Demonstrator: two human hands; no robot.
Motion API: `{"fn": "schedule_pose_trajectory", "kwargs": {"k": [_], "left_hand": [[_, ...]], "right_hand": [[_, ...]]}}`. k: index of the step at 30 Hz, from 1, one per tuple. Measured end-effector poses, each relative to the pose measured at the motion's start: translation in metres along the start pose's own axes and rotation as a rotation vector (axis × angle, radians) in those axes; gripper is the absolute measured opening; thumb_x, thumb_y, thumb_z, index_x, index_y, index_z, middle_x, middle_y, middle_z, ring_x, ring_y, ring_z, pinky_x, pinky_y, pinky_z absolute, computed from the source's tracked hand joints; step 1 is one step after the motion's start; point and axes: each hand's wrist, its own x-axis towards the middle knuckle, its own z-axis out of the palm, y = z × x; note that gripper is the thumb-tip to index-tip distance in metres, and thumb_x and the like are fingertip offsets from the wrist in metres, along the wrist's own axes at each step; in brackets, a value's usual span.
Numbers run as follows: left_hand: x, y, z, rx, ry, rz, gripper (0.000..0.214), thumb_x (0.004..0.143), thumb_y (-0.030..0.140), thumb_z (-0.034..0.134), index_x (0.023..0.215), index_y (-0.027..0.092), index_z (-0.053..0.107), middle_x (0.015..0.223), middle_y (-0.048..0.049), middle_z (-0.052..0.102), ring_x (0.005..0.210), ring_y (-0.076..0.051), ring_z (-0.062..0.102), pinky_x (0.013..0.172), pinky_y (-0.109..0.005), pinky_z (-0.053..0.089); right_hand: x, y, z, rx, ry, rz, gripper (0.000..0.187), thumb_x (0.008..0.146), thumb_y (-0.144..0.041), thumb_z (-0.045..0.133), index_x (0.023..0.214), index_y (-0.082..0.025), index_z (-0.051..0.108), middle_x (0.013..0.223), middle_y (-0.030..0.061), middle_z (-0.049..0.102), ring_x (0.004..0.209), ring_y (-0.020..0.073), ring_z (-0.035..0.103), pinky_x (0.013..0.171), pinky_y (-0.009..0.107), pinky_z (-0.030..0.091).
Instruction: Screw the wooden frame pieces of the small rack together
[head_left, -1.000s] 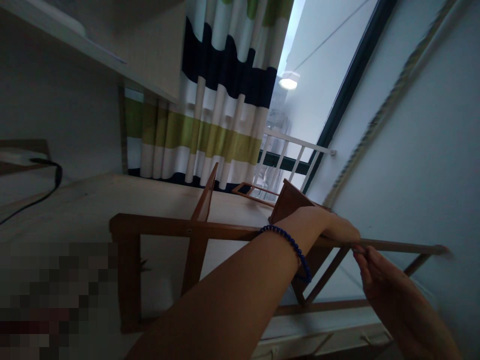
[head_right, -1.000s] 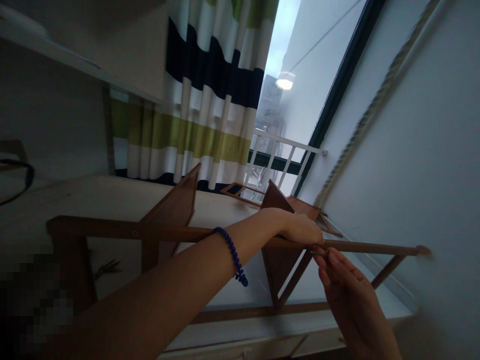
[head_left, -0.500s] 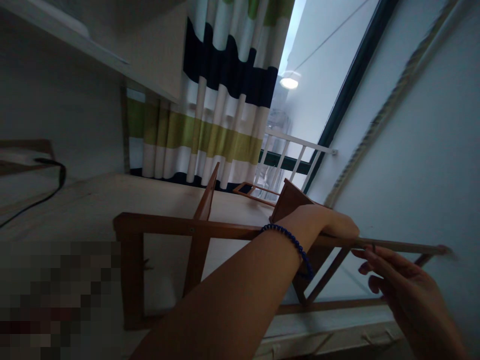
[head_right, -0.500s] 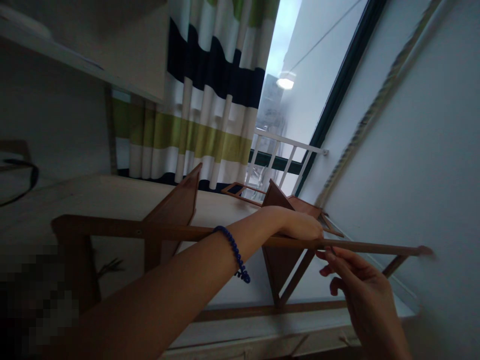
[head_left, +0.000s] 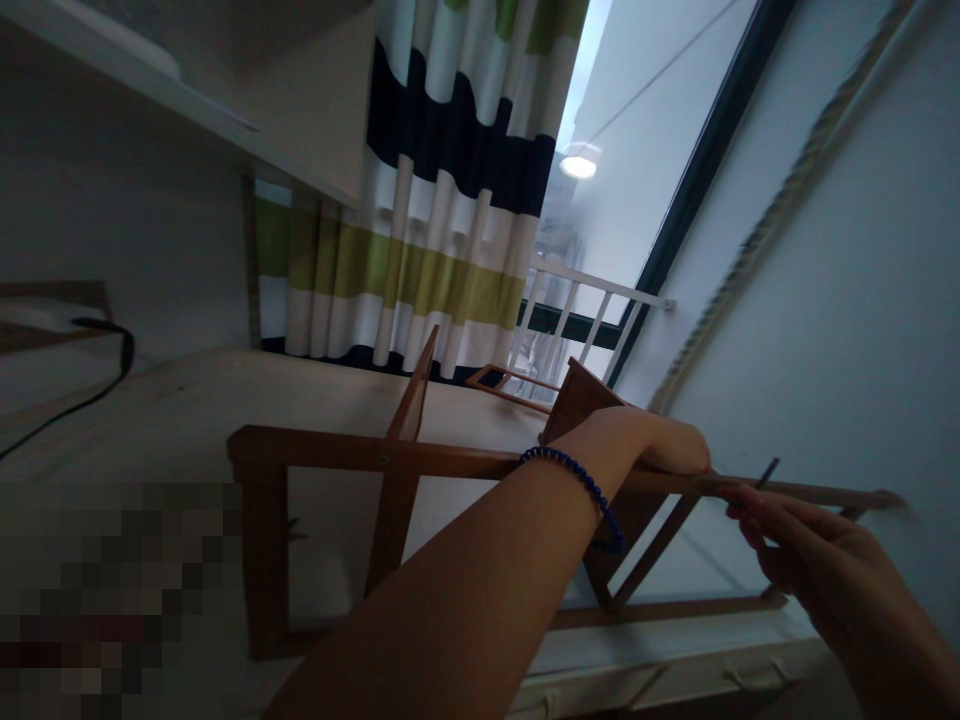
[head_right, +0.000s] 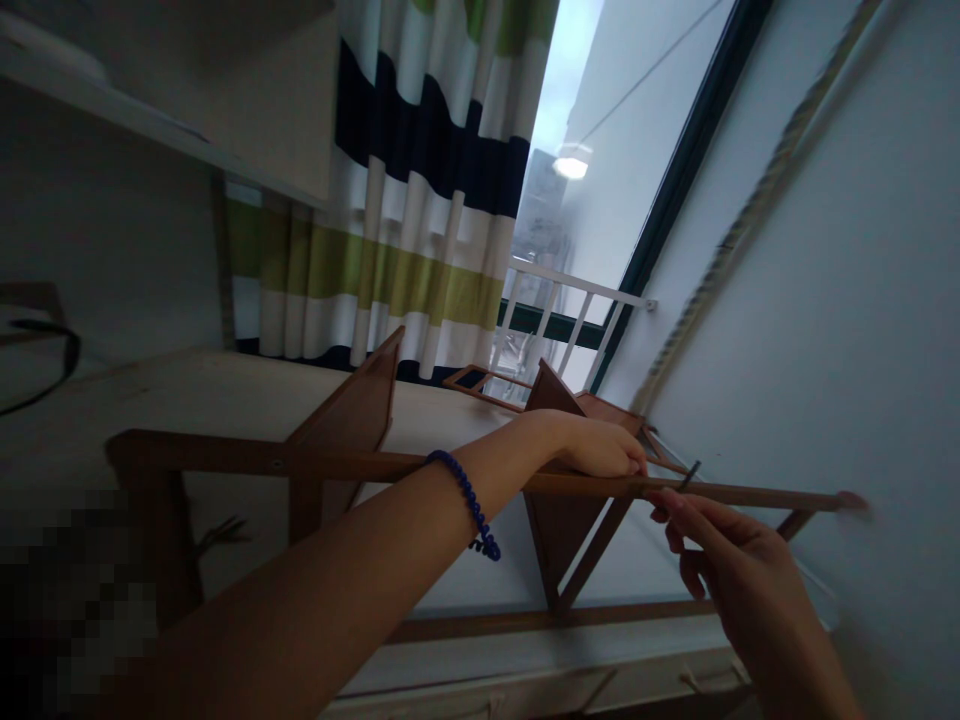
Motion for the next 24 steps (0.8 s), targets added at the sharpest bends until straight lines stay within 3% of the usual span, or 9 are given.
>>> {"fn": "schedule_pose_trajectory", "kwargs": {"k": [4,7,11,17,21,24], "left_hand": [[-0.004,0.004,-0.002,0.012,-0.024,0.005,0.033,0.079,0.010,0.035,0.103,0.001,0.057,0.104,-0.0141,0.060,0.088,-0.016,0.056,0.079,-0.027,0.042],[-0.005,0.006,-0.002,0.014,-0.021,-0.004,0.033,0.080,0.009,0.033,0.103,0.003,0.057,0.105,-0.0128,0.060,0.088,-0.015,0.056,0.078,-0.026,0.042],[-0.007,0.008,-0.002,0.011,-0.022,-0.020,0.031,0.080,0.008,0.034,0.100,0.005,0.057,0.103,-0.0102,0.061,0.086,-0.015,0.056,0.076,-0.026,0.043],[-0.012,0.015,-0.005,0.029,-0.023,-0.036,0.033,0.082,0.007,0.035,0.106,-0.002,0.056,0.108,-0.0169,0.059,0.092,-0.018,0.056,0.080,-0.026,0.041],[-0.014,0.018,-0.007,0.041,-0.045,-0.045,0.033,0.083,0.008,0.035,0.107,-0.002,0.056,0.110,-0.0175,0.058,0.094,-0.018,0.055,0.080,-0.025,0.041],[-0.014,0.018,-0.007,0.040,-0.048,-0.046,0.032,0.084,0.007,0.035,0.107,-0.002,0.056,0.111,-0.0167,0.057,0.095,-0.018,0.054,0.079,-0.024,0.040]], "right_hand": [[-0.001,0.003,0.000,0.158,-0.040,0.153,0.046,0.045,-0.041,0.083,0.080,-0.018,0.065,0.066,0.0047,0.060,0.044,0.0102,0.046,0.026,0.012,0.031],[-0.002,0.006,0.000,0.207,-0.030,0.179,0.054,0.043,-0.038,0.085,0.086,-0.019,0.058,0.069,0.0049,0.062,0.046,0.0126,0.050,0.026,0.013,0.033],[-0.004,0.013,-0.001,0.175,-0.019,0.140,0.050,0.046,-0.042,0.083,0.078,-0.019,0.053,0.067,0.0032,0.060,0.045,0.0111,0.048,0.028,0.013,0.034],[-0.008,0.021,-0.002,-0.034,0.003,0.033,0.049,0.053,-0.058,0.074,0.074,-0.018,0.054,0.052,-0.0026,0.050,0.041,0.0089,0.040,0.030,0.015,0.031],[-0.009,0.027,-0.004,-0.380,0.031,-0.100,0.050,0.065,-0.069,0.054,0.071,-0.019,0.056,0.049,-0.0015,0.048,0.038,0.0106,0.040,0.034,0.020,0.031],[-0.011,0.035,-0.004,-0.611,0.061,-0.162,0.055,0.072,-0.072,0.039,0.069,-0.020,0.057,0.054,0.0012,0.054,0.044,0.0150,0.048,0.043,0.026,0.037]]}}
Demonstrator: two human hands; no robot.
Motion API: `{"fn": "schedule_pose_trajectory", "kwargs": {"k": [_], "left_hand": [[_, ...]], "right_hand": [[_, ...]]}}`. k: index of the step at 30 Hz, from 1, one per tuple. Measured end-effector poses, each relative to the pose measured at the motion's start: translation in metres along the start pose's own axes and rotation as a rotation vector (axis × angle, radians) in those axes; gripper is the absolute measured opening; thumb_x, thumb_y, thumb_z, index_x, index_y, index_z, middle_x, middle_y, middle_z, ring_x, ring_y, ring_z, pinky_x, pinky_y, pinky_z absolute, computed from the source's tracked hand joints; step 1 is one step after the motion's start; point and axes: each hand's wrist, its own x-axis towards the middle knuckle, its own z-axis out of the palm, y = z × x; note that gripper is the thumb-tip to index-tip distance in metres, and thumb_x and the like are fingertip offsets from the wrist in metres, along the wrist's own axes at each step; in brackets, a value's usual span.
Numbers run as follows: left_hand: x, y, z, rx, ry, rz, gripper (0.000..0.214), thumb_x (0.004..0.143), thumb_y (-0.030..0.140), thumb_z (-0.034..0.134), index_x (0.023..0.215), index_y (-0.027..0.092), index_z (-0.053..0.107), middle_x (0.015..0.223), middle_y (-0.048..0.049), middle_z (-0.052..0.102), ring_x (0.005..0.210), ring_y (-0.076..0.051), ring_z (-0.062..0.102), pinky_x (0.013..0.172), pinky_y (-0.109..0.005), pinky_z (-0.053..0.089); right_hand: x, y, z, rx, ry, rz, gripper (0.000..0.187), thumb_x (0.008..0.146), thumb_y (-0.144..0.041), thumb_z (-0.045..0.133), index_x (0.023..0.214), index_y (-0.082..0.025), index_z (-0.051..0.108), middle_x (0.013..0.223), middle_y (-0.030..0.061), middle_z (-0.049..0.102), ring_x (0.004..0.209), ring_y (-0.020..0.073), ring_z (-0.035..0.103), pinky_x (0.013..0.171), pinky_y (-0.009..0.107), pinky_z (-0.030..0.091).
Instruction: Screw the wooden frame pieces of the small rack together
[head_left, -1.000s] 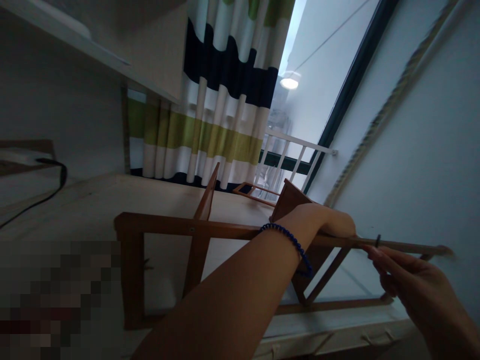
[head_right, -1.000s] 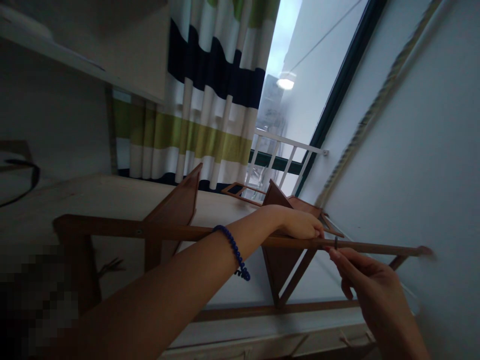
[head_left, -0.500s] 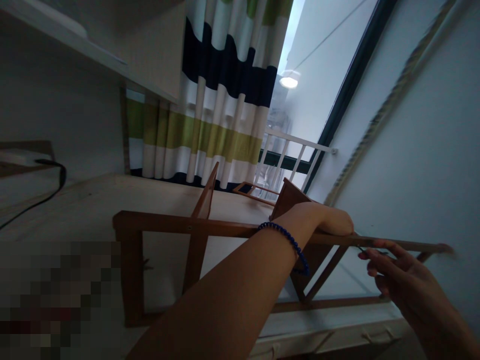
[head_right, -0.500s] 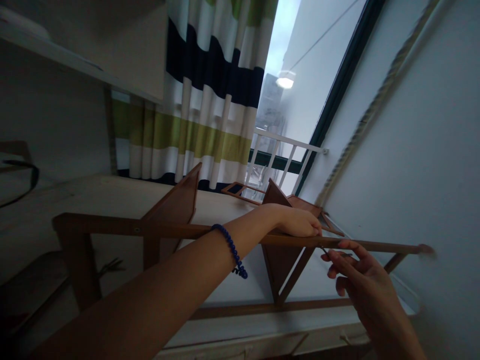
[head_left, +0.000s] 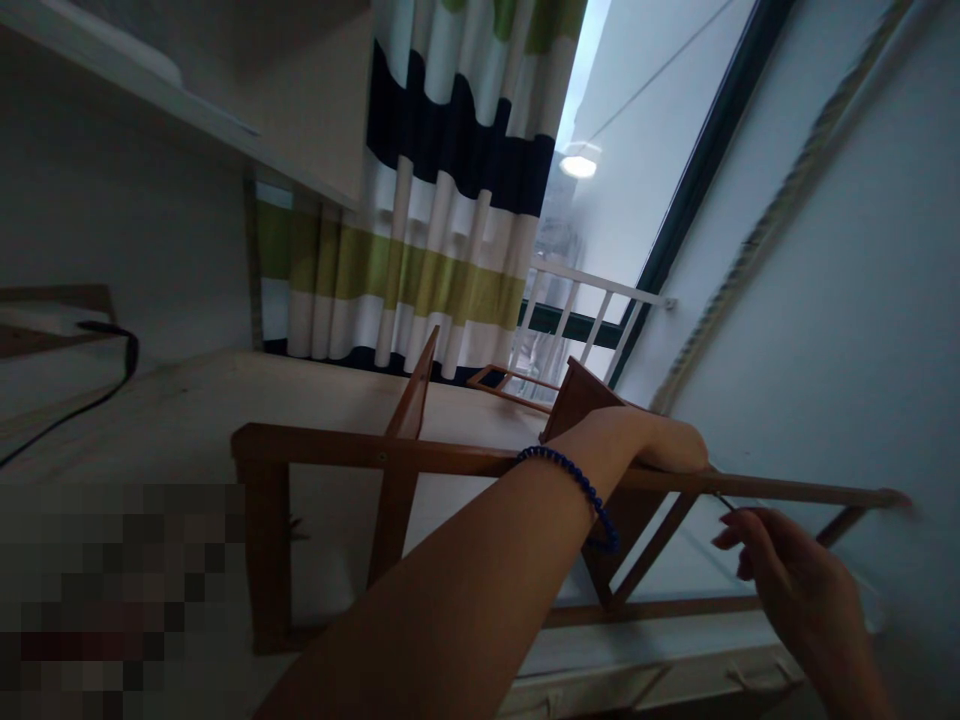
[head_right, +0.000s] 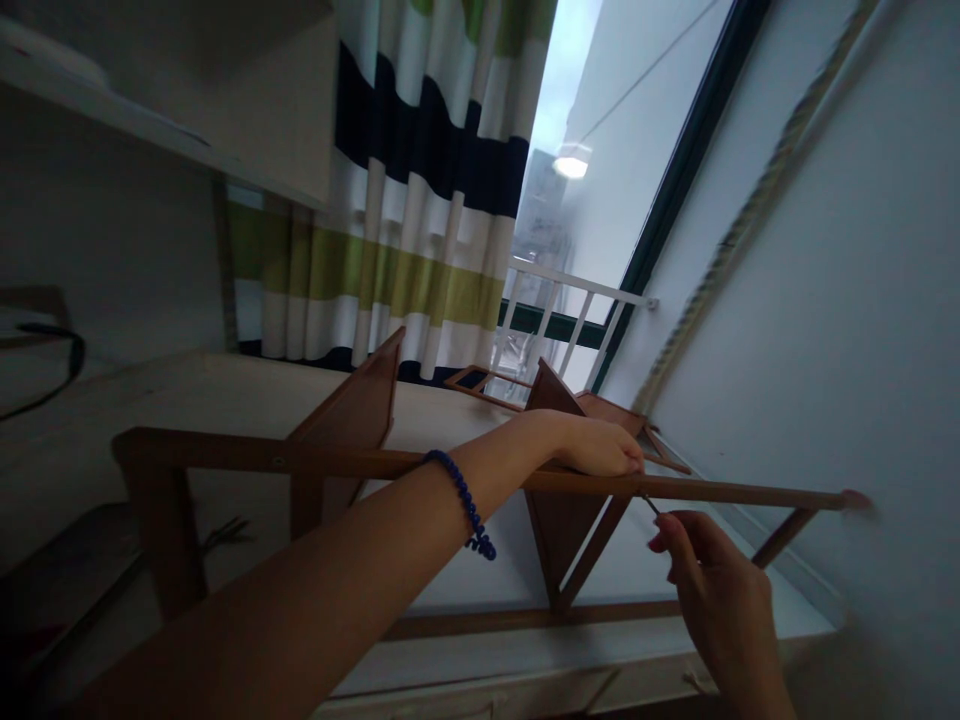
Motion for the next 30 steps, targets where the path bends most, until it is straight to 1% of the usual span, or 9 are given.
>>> {"fn": "schedule_pose_trajectory", "kwargs": {"k": [3,6,10,13,17,21,26,28,30], "left_hand": [[0.000,0.000,0.000,-0.011,0.009,0.001,0.031,0.083,0.006,0.035,0.105,0.000,0.057,0.109,-0.0151,0.059,0.093,-0.017,0.055,0.077,-0.023,0.040],[0.000,0.000,0.001,-0.025,0.020,0.002,0.030,0.082,0.006,0.035,0.101,0.001,0.058,0.105,-0.0138,0.060,0.088,-0.016,0.056,0.074,-0.023,0.041],[0.000,-0.001,0.001,-0.044,0.032,0.005,0.028,0.079,0.005,0.036,0.091,0.002,0.061,0.097,-0.0129,0.063,0.081,-0.016,0.057,0.070,-0.025,0.041],[0.001,-0.001,0.002,-0.054,0.043,0.006,0.027,0.080,0.006,0.037,0.091,0.004,0.061,0.098,-0.0125,0.063,0.083,-0.017,0.057,0.071,-0.025,0.041],[0.002,-0.003,0.002,-0.051,0.032,0.003,0.029,0.082,0.007,0.037,0.098,0.000,0.060,0.100,-0.0149,0.062,0.084,-0.017,0.056,0.072,-0.025,0.041],[0.004,-0.004,0.002,-0.051,0.031,0.011,0.030,0.082,0.008,0.036,0.099,-0.002,0.060,0.100,-0.0157,0.062,0.084,-0.016,0.056,0.073,-0.025,0.040],[0.005,-0.005,0.003,-0.075,0.051,0.020,0.029,0.080,0.006,0.038,0.097,0.000,0.061,0.097,-0.0141,0.063,0.082,-0.017,0.057,0.075,-0.026,0.042],[0.005,-0.005,0.003,-0.079,0.057,0.016,0.029,0.080,0.006,0.038,0.096,0.002,0.062,0.098,-0.0134,0.064,0.082,-0.017,0.057,0.076,-0.027,0.042],[0.005,-0.005,0.003,-0.078,0.055,0.013,0.030,0.080,0.006,0.038,0.097,0.002,0.061,0.099,-0.0137,0.063,0.082,-0.016,0.057,0.076,-0.026,0.042]], "right_hand": [[-0.006,0.002,0.004,-0.031,-0.056,-0.012,0.054,0.080,-0.069,0.029,0.077,-0.022,0.057,0.060,0.0003,0.058,0.048,0.0158,0.051,0.049,0.027,0.039],[-0.014,-0.001,0.007,-0.017,-0.088,-0.051,0.050,0.085,-0.063,0.026,0.081,-0.023,0.055,0.059,-0.0023,0.055,0.047,0.0142,0.049,0.050,0.026,0.036],[-0.021,-0.011,0.007,0.029,-0.115,-0.072,0.049,0.088,-0.060,0.026,0.082,-0.021,0.056,0.059,-0.0023,0.054,0.048,0.0135,0.049,0.050,0.026,0.035],[-0.022,-0.018,0.007,0.076,-0.130,-0.060,0.050,0.087,-0.060,0.029,0.082,-0.019,0.059,0.059,-0.0013,0.054,0.048,0.0131,0.048,0.049,0.025,0.036],[-0.017,-0.028,0.006,0.262,-0.186,0.032,0.053,0.083,-0.063,0.038,0.073,-0.016,0.061,0.055,0.0016,0.056,0.047,0.0125,0.047,0.048,0.023,0.038],[-0.007,-0.033,0.004,0.564,-0.307,0.192,0.057,0.071,-0.069,0.053,0.063,-0.013,0.064,0.047,0.0059,0.054,0.040,0.0121,0.044,0.037,0.021,0.034],[-0.004,-0.035,-0.002,0.851,-0.421,0.369,0.046,0.067,-0.062,0.063,0.064,-0.016,0.064,0.044,0.0022,0.052,0.035,0.0097,0.041,0.032,0.017,0.029],[-0.005,-0.034,-0.004,0.869,-0.450,0.358,0.042,0.069,-0.059,0.064,0.070,-0.017,0.065,0.049,0.0017,0.054,0.038,0.0097,0.043,0.032,0.016,0.030],[-0.005,-0.032,-0.006,0.822,-0.478,0.277,0.039,0.070,-0.055,0.066,0.075,-0.017,0.066,0.055,0.0023,0.056,0.041,0.0096,0.045,0.034,0.016,0.032]]}}
